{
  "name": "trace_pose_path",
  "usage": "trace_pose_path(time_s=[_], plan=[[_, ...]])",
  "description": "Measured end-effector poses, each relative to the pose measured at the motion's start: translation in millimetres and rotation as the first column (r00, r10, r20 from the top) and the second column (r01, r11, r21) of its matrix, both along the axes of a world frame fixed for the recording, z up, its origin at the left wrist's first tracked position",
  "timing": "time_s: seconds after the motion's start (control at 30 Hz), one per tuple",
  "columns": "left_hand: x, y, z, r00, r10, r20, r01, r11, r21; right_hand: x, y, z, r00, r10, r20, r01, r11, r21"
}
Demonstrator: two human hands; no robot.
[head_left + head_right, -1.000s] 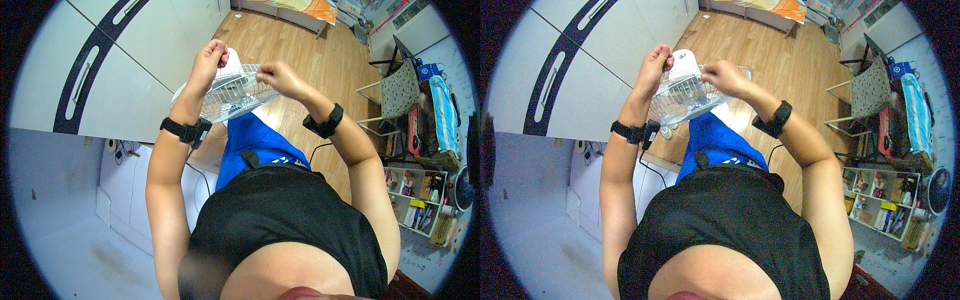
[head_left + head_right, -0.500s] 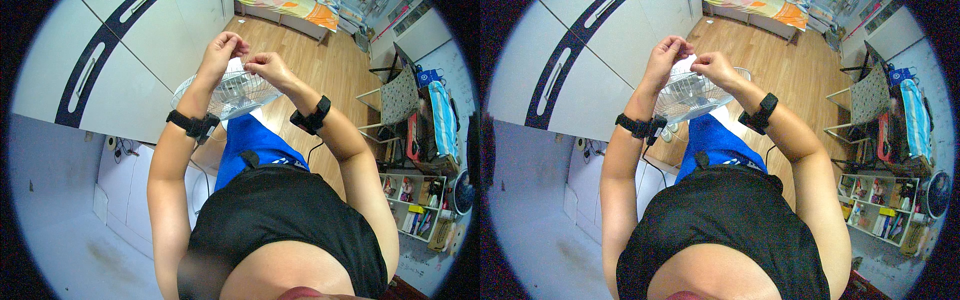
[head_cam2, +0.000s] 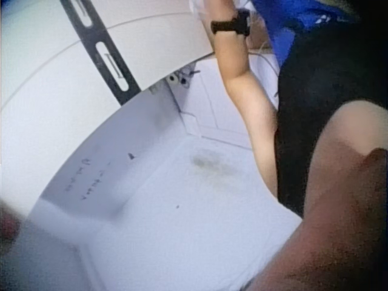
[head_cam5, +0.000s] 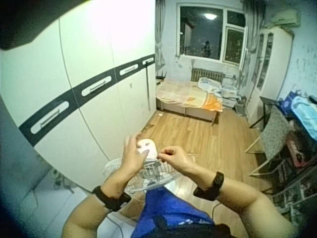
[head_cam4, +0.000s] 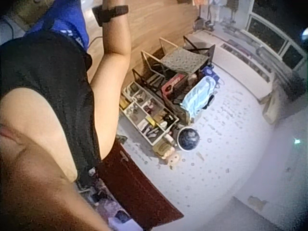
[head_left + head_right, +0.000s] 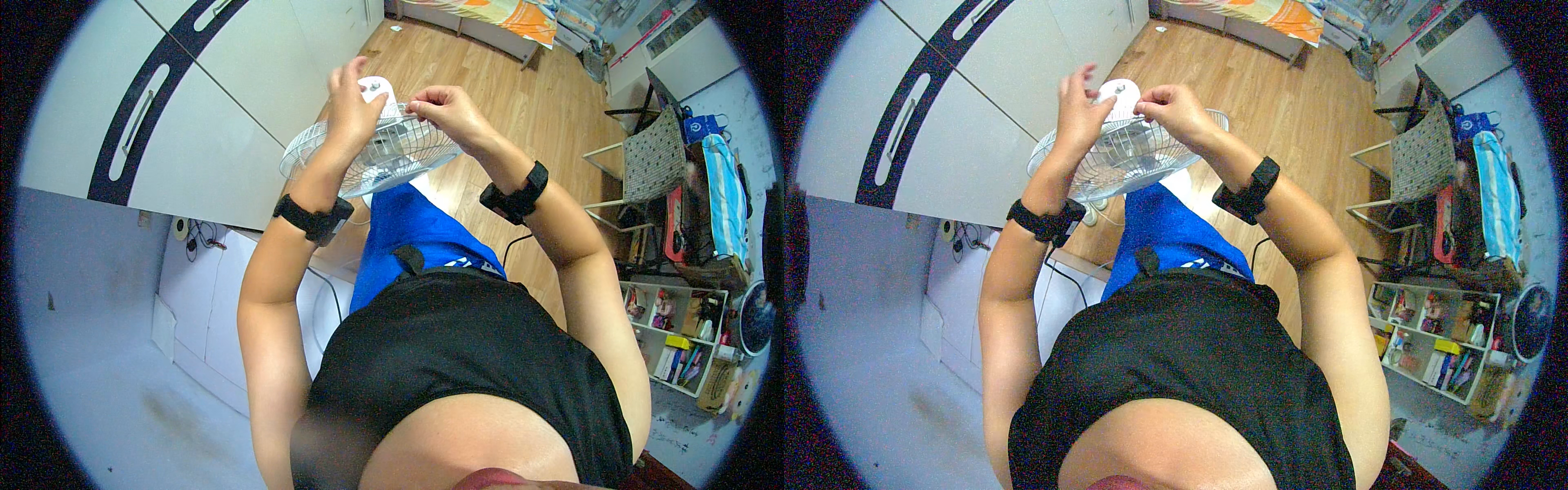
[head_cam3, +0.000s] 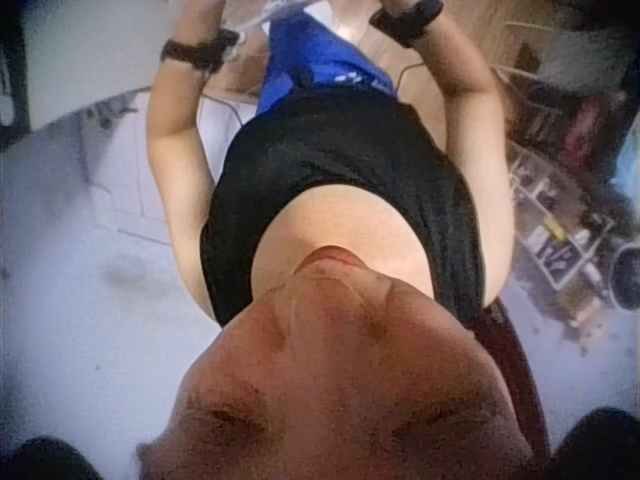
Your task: The person repairs a fan by removing the front grill, wiping it with a cloth from a bucket, and then reinstalling the grill and securing it with a small blue component.
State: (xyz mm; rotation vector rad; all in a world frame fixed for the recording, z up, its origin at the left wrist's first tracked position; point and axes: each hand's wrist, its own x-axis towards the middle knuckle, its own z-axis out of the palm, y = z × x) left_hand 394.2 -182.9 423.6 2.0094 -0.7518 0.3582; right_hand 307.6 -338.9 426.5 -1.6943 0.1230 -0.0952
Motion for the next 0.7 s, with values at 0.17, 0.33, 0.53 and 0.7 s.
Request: trace_pose_path(time_s=[0.17, 0.33, 0.53, 0.7], plan=[[-9, 4, 16, 0.950, 0.148, 0.273, -0.118, 0.985, -0.122, -1, -3, 3, 0.997, -0.016, -0.073, 0.017, 1.000, 0.008], [-17, 11, 8, 0.978, -0.123, 0.168, 0.053, 0.929, 0.367, 1, -2, 1, 0.999, -0.004, -0.051, 0.006, 0.999, 0.051], [-12, 4, 5, 0.978, -0.206, -0.037, 0.209, 0.946, 0.248, 1, -3, 2, 0.999, 0.015, -0.044, -0.012, 0.997, 0.070], [-9, 2, 2, 0.975, -0.218, -0.043, 0.221, 0.942, 0.254, 1, -7, 4, 0.996, 0.054, -0.068, -0.051, 0.997, 0.053]])
